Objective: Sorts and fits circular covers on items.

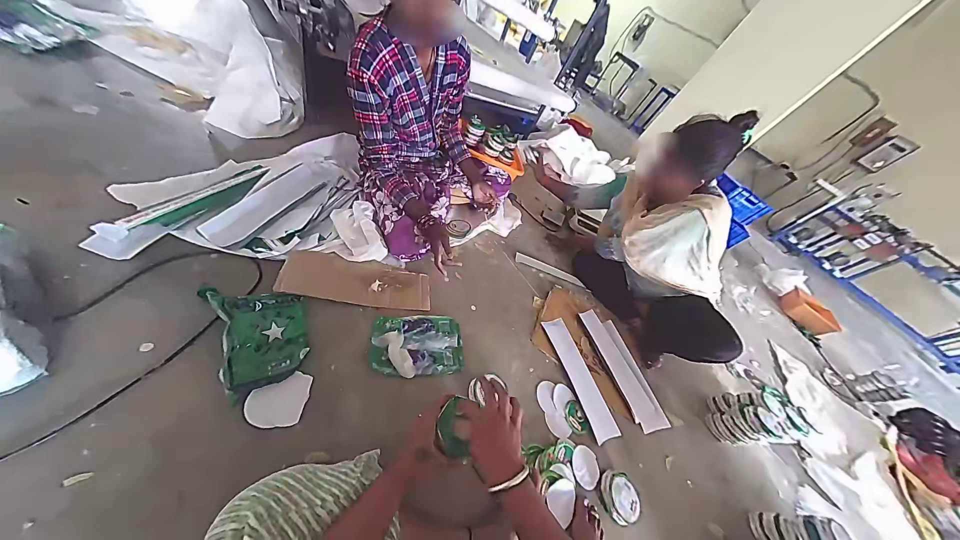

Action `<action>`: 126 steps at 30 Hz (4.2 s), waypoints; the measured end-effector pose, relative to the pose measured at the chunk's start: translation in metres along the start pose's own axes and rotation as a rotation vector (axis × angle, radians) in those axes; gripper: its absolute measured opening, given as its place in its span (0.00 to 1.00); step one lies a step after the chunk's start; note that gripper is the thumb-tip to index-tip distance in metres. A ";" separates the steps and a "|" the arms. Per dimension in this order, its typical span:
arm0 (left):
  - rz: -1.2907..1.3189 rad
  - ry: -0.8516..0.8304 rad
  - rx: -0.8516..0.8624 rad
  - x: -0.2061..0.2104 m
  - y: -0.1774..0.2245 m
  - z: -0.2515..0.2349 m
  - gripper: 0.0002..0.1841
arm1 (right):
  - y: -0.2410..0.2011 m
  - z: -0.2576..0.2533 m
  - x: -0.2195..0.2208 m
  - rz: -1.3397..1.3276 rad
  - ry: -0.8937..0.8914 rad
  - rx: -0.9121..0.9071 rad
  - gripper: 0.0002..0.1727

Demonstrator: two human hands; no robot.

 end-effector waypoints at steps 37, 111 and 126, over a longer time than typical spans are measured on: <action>-0.109 0.007 0.061 0.004 -0.008 -0.006 0.59 | 0.007 0.078 0.029 -0.030 0.314 0.334 0.24; 0.149 0.048 0.047 0.032 0.079 0.013 0.31 | 0.134 0.058 -0.007 -1.042 0.040 0.600 0.37; -0.610 0.185 0.388 0.012 0.069 -0.019 0.21 | 0.064 0.001 0.032 -0.807 0.130 0.718 0.36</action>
Point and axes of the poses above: each hand's wrist, its own z-axis away from the middle knuckle, its own x-axis out of the palm, y = z × x, the point moved 3 cm from there along -z, towards the middle knuckle, and after that the axes turned 14 degrees about y, right-handed, at the moved point
